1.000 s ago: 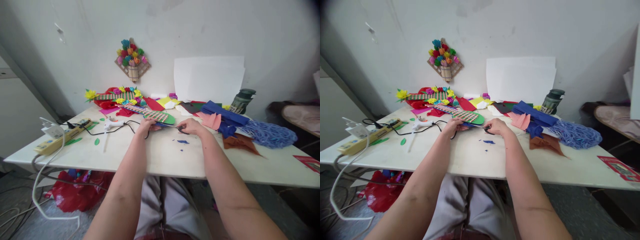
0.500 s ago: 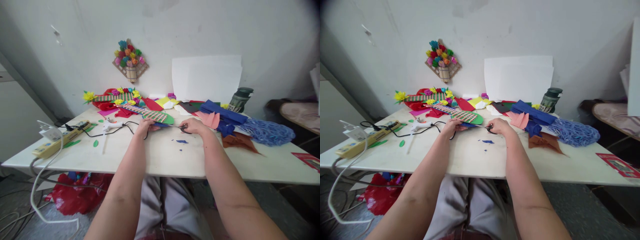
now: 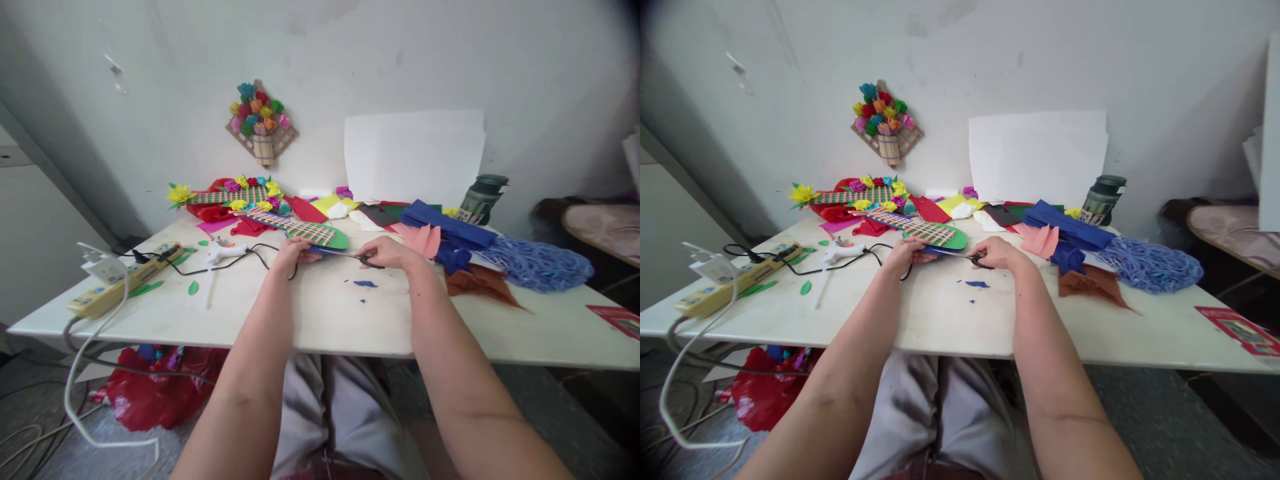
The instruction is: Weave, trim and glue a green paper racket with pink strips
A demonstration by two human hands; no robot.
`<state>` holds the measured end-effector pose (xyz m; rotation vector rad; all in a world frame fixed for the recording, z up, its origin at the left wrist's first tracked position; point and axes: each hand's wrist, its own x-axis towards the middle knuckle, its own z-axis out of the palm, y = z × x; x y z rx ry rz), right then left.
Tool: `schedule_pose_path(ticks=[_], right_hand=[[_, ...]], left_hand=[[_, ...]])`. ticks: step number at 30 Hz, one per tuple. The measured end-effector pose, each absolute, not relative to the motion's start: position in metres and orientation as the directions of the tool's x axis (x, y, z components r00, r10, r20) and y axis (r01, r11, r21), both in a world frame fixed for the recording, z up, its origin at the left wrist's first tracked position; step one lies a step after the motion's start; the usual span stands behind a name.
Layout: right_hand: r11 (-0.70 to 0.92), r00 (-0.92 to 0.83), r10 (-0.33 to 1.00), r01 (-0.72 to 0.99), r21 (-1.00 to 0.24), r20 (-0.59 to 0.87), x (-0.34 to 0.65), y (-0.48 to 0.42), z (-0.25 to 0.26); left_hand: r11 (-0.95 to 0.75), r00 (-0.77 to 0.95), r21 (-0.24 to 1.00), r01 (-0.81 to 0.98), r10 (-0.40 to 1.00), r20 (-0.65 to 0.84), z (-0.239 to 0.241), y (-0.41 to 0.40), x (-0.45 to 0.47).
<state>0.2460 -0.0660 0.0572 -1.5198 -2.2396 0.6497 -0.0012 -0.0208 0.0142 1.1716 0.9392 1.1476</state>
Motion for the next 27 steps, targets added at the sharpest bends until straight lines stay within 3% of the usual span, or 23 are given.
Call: schedule_pose_path(ticks=[7, 14, 27], right_hand=[[0.340, -0.315, 0.940, 0.823, -0.456, 0.133, 0.240, -0.051, 0.040], [0.307, -0.287, 0.952, 0.887, -0.344, 0.109, 0.236, -0.054, 0.043], [0.272, -0.253, 0.962, 0.918, -0.290, 0.105, 0.233, -0.050, 0.039]], left_hand=[[0.001, 0.200, 0.986, -0.169, 0.979, 0.033, 0.012, -0.021, 0.001], [-0.001, 0.181, 0.987, -0.160, 0.983, 0.030, 0.014, -0.022, 0.003], [0.013, 0.205, 0.986, -0.165, 0.979, 0.021, 0.011, -0.021, 0.001]])
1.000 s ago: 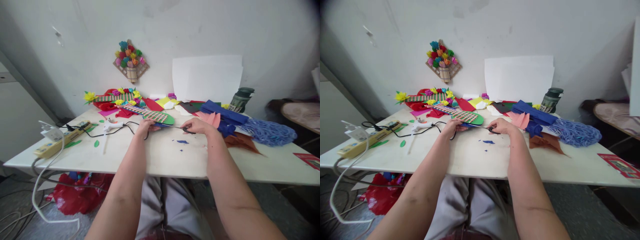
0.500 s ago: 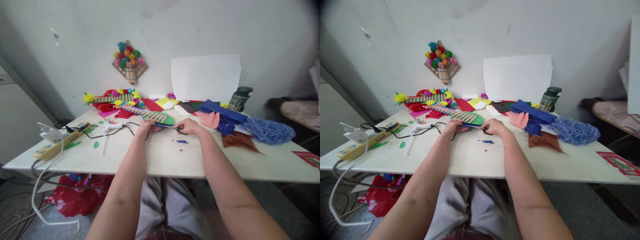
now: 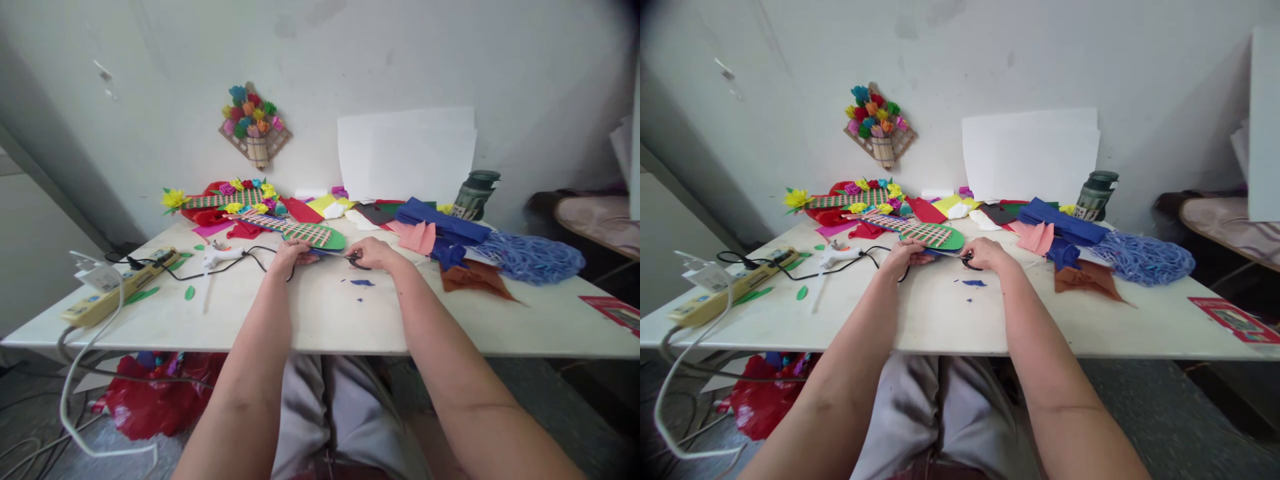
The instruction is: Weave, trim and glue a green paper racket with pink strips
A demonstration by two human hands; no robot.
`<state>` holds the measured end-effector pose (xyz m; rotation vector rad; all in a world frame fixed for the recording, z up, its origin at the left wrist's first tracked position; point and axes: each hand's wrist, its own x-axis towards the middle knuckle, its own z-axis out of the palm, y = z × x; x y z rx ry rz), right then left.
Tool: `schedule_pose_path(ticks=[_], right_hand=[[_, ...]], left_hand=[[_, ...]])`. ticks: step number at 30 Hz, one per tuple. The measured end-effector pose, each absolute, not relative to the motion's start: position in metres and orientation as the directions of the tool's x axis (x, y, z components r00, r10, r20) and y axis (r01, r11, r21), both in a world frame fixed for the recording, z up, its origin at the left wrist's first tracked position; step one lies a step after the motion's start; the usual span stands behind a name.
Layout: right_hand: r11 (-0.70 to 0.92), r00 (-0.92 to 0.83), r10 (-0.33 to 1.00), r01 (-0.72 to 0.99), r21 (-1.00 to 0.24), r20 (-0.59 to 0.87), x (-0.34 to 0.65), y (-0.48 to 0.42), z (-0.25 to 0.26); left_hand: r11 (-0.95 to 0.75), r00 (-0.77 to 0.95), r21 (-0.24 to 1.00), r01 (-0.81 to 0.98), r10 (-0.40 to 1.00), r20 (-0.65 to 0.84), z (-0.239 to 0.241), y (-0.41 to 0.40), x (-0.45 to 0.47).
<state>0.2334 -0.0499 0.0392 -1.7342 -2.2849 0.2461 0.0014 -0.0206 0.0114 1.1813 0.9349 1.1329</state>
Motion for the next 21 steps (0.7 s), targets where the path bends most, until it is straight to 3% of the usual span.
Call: schedule_pose_path(ticks=[4, 9, 12, 21], right_hand=[[0.291, -0.262, 0.956, 0.904, -0.313, 0.133, 0.236, -0.052, 0.042], [0.302, -0.320, 0.946, 0.796, -0.525, 0.058, 0.252, -0.060, 0.052], [0.277, -0.328, 0.944, 0.757, -0.592, 0.023, 0.259, -0.065, 0.056], [0.293, -0.345, 0.939, 0.777, -0.557, 0.014, 0.253, -0.062, 0.054]], left_hand=[[0.006, 0.209, 0.987, -0.163, 0.978, 0.028, 0.010, -0.019, 0.001], [0.025, 0.179, 0.983, -0.180, 0.984, 0.008, 0.011, -0.020, 0.000], [0.025, 0.162, 0.981, -0.192, 0.987, 0.007, 0.012, -0.020, 0.000], [0.023, 0.150, 0.978, -0.207, 0.989, 0.008, 0.010, -0.016, -0.002]])
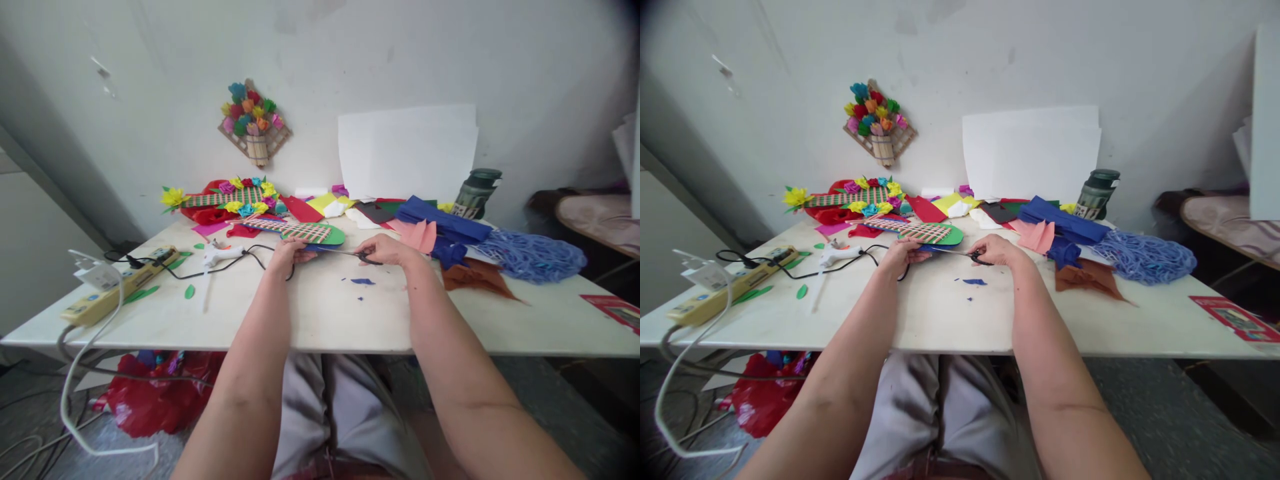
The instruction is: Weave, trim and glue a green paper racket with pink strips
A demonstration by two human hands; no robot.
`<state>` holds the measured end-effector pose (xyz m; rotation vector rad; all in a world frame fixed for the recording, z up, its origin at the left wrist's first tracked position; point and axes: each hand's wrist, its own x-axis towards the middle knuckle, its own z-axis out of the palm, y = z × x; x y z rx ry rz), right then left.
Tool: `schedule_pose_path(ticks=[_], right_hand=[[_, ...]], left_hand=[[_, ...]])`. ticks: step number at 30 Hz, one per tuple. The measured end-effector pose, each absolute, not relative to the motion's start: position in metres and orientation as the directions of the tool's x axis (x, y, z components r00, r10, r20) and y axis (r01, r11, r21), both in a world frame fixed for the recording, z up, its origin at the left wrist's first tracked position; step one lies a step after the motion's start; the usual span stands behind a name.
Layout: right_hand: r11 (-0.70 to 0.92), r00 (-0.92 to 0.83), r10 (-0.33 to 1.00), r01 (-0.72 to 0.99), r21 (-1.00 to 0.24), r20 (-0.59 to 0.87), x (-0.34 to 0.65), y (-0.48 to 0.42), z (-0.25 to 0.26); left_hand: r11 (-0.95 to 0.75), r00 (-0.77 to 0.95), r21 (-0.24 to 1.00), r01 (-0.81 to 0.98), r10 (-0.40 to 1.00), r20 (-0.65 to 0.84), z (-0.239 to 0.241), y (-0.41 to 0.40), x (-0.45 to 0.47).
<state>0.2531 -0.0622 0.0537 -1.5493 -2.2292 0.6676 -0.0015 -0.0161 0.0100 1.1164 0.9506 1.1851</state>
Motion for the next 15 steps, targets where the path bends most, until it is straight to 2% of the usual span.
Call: schedule_pose_path(ticks=[6, 15], right_hand=[[0.294, -0.328, 0.945, 0.813, -0.503, 0.022, 0.2543, -0.0574, 0.0495], [0.289, -0.272, 0.957, 0.914, -0.285, 0.098, 0.2470, -0.0550, 0.0496]], left_hand=[[0.025, 0.164, 0.982, -0.189, 0.986, 0.006, 0.0082, -0.0151, -0.0028], [0.029, 0.173, 0.983, -0.183, 0.985, 0.003, 0.0099, -0.0177, -0.0011]])
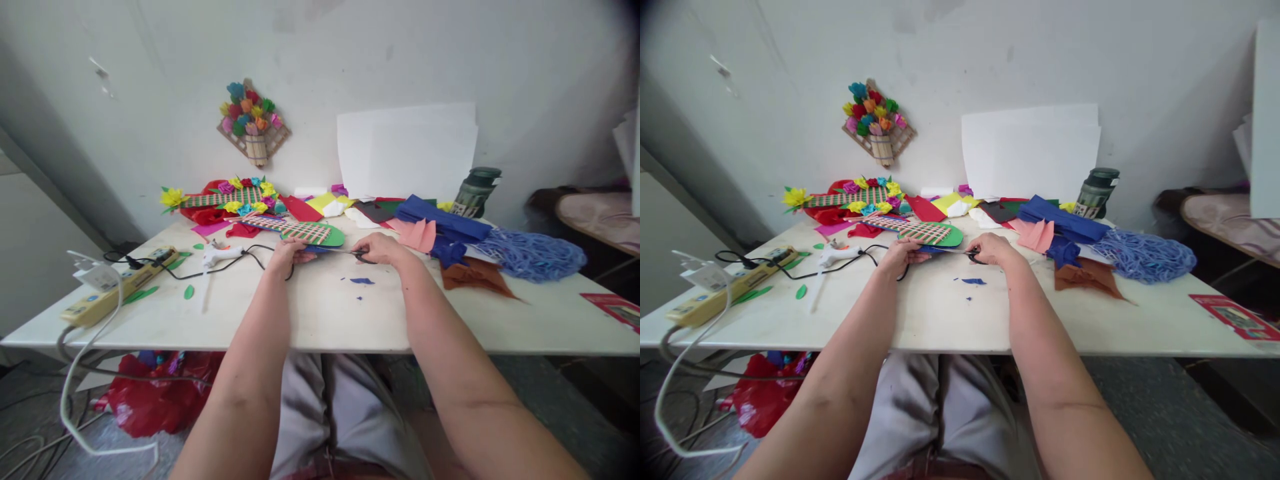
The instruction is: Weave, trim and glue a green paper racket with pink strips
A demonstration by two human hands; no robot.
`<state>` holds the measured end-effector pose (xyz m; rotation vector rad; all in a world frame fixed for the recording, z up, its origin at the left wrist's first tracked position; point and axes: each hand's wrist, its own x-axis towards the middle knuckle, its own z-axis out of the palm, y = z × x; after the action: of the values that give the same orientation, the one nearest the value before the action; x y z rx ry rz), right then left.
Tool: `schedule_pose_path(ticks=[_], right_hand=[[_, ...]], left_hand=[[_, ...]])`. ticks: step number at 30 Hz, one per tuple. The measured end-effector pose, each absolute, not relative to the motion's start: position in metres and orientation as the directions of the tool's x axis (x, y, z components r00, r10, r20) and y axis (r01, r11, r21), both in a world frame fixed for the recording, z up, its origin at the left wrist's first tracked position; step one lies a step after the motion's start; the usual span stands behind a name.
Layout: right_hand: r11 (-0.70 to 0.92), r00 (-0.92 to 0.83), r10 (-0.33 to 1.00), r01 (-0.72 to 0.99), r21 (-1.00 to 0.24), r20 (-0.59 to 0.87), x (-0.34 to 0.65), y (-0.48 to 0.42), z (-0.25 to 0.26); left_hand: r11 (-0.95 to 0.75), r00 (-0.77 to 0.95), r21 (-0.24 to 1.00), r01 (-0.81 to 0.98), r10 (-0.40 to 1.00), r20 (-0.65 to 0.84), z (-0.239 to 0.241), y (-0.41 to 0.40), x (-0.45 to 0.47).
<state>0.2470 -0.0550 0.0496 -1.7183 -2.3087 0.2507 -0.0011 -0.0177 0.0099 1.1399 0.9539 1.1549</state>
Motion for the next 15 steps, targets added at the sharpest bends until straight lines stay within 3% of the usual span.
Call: schedule_pose_path(ticks=[6, 15], right_hand=[[0.298, -0.268, 0.952, 0.918, -0.263, 0.146, 0.248, -0.059, 0.051], [0.324, -0.309, 0.945, 0.856, -0.402, 0.104, 0.274, -0.058, 0.052]], left_hand=[[0.015, 0.176, 0.983, -0.184, 0.984, 0.017, 0.008, -0.015, -0.003], [0.016, 0.156, 0.977, -0.212, 0.988, 0.017, 0.009, -0.014, -0.007]])
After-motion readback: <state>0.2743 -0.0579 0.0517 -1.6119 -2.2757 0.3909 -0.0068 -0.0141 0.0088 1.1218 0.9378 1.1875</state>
